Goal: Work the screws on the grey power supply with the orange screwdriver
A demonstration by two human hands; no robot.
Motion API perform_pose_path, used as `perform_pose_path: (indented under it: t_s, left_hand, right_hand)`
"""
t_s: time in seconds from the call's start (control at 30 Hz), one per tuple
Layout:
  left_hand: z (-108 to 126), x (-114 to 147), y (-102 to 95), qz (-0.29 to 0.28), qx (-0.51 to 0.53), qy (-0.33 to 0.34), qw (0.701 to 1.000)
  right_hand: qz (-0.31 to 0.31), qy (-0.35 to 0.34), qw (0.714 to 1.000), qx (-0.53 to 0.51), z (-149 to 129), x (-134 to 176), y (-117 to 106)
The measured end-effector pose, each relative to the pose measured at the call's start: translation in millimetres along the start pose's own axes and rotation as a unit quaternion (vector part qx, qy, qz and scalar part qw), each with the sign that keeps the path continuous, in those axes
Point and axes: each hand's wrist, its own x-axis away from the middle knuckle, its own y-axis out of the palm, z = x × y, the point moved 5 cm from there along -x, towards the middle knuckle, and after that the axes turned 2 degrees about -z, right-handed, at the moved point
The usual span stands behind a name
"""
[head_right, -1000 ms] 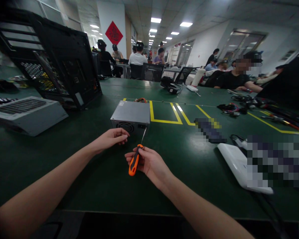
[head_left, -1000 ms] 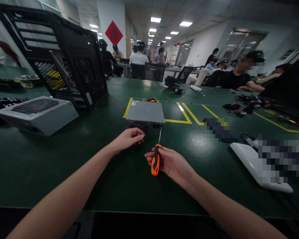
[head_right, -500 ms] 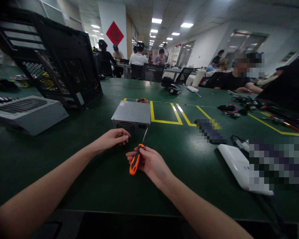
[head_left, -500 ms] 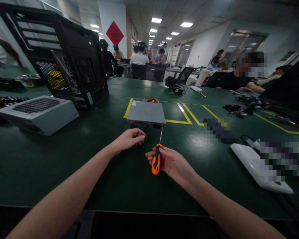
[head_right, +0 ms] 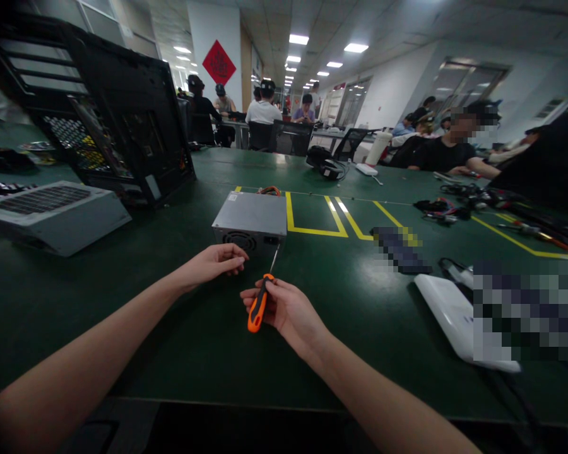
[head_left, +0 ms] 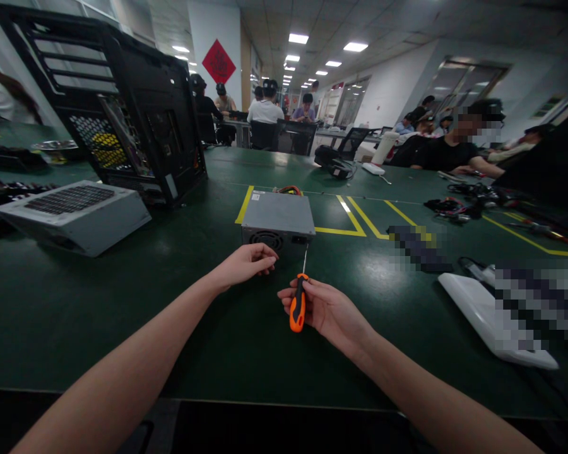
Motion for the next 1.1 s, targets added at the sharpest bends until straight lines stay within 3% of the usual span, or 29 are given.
perform_pose_path:
  t_s: [0.33,0.63,0.87,1.0,1.1]
  left_hand:
    - [-1.8,-0.5,-0.2,-0.001,0.003,-0.008,1.0]
    - [-7.8,-3.4,-1.1,-0.007,-0.017,-0.007,1.0]
    - [-11.6,-4.9,6.8,-0.016,-0.053,0.02,0.998]
    - [-6.8,-1.3,13.0,-0.006,-0.109,0.047,0.993]
    - [5.4,5.1,16.1,0.035,-0.221,0.093,0.97]
  right_hand:
    - [0.027,-0.022,0.999,0.009,-1.0,0.4,-3.0]
    - [0.082,-0.035,0.996,0.0,-3.6,4.1,-3.6]
    - [0.148,-0.074,0.986,0.025,-8.3,10.3,-19.3]
    - [0.184,-0.109,0.977,0.007,-18.1,18.3,-31.0]
    - [0.201,-0.166,0.962,0.079,-30.0,24.9,-41.9]
